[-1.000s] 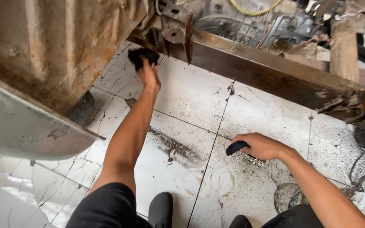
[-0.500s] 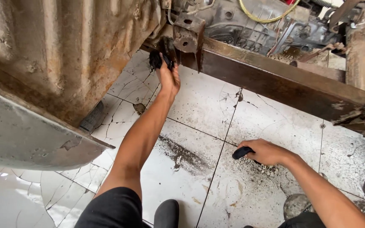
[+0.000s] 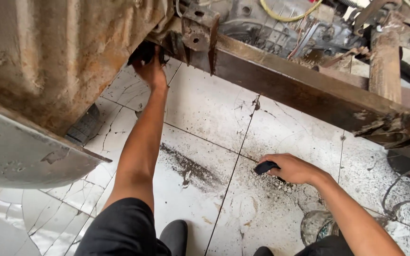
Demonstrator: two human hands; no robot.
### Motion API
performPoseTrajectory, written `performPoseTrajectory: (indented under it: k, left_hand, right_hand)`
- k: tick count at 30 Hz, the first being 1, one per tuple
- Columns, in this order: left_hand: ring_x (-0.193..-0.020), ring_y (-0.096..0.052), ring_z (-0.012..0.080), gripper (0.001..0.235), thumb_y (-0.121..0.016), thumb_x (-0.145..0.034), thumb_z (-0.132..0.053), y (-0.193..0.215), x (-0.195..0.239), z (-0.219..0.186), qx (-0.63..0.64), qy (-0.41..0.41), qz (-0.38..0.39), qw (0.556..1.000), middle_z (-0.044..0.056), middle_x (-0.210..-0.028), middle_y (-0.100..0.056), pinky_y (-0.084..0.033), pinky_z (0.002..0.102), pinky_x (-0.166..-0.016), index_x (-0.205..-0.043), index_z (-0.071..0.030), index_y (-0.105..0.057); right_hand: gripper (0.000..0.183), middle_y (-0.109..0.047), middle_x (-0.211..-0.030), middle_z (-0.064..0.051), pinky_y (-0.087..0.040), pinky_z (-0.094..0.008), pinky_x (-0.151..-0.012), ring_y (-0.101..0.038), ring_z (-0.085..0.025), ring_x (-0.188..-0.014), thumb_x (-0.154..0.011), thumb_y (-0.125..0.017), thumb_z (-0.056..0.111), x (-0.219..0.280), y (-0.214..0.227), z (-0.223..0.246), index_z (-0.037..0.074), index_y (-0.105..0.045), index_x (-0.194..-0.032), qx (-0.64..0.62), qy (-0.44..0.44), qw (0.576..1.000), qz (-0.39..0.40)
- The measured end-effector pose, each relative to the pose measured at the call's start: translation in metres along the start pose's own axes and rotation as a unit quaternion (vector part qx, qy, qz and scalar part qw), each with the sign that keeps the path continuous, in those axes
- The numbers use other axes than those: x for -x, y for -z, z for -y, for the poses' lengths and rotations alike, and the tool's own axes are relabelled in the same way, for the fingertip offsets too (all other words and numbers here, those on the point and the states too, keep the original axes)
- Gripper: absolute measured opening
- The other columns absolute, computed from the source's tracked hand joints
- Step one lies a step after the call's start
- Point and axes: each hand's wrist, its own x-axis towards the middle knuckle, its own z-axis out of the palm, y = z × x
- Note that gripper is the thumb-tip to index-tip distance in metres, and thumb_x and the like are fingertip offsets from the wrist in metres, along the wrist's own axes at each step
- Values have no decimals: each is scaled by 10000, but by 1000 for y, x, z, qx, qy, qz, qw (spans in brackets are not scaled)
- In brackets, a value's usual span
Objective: The person scrubs a rusty metal vehicle frame with a wire brush to remove rust and grime. They then wipe the cleaned area with a black cloth to remove the loosened debris.
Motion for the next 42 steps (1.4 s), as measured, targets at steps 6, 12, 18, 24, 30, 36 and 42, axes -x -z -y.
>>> performPoseTrajectory:
  k: [6, 12, 18, 24, 30, 36, 42]
  left_hand:
    - [-1252, -499, 376, 379, -775, -974, -176, -30, 17, 36, -94, -208, -172, 958, 258, -1366, -508, -390, 456, -1090, -1143, 134, -637]
    - [-1357, -482, 385, 333, -572, -868, 83, -26, 96, 9, -84, -301, -95, 945, 249, -1437, -463, -342, 417, -1184, -1187, 178, -580]
    - [-1313, -553, 301, 162, -569, -916, 145, 8, 107, 8, -162, -302, 65, 937, 131, -1383, -528, -412, 346, -1102, -1052, 139, -656]
    - [-1266, -527, 205, 209, -578, -978, 70, 11, 119, -32, -49, -210, 132, 968, 100, -1393, -476, -450, 261, -1012, -1171, 89, -659]
    - [-1226, -545, 194, 191, -581, -986, 96, 24, 119, -20, -61, -259, 189, 945, 92, -1302, -530, -436, 273, -1036, -1149, 97, -680]
    - [-1212, -578, 254, 234, -678, -978, -76, 27, 109, -18, -46, -177, 171, 968, 133, -1239, -591, -426, 347, -1108, -1166, 62, -684]
    - [-1300, -553, 307, 648, -636, -1011, -462, -2, 45, -44, 71, -129, -59, 987, 201, -1431, -576, -376, 367, -1130, -1373, 63, -519]
  right_hand:
    - [361, -744, -1146, -27, -544, -408, -914, -699, -190, -1017, -945, -647, 172, 8, -3, -21, 232, -629, -1301, -12, -29, 999, -6]
    - [369, -731, -1187, -4, -545, -393, -923, -692, -186, -1039, -953, -660, 225, -2, -5, -23, 260, -621, -1318, -10, -33, 999, 5]
    - [363, -754, -1184, -16, -557, -402, -929, -703, -199, -1049, -951, -659, 209, -26, -3, -6, 252, -641, -1311, 2, -23, 999, 22]
    - [328, -737, -1216, 17, -557, -375, -993, -696, -143, -1095, -976, -612, 235, -31, 2, 30, 279, -635, -1300, 7, -37, 998, 53]
    - [340, -721, -1234, 15, -559, -373, -1002, -693, -157, -1114, -965, -628, 217, -32, -2, 26, 259, -630, -1302, 22, -19, 999, 33]
    - [362, -733, -1220, 24, -546, -378, -1005, -689, -149, -1114, -944, -646, 201, -31, 0, 19, 252, -619, -1301, 14, -13, 999, 26]
    - [345, -740, -1206, 3, -557, -373, -994, -704, -165, -1093, -955, -641, 218, -22, 4, 30, 251, -631, -1298, 12, -32, 999, 21]
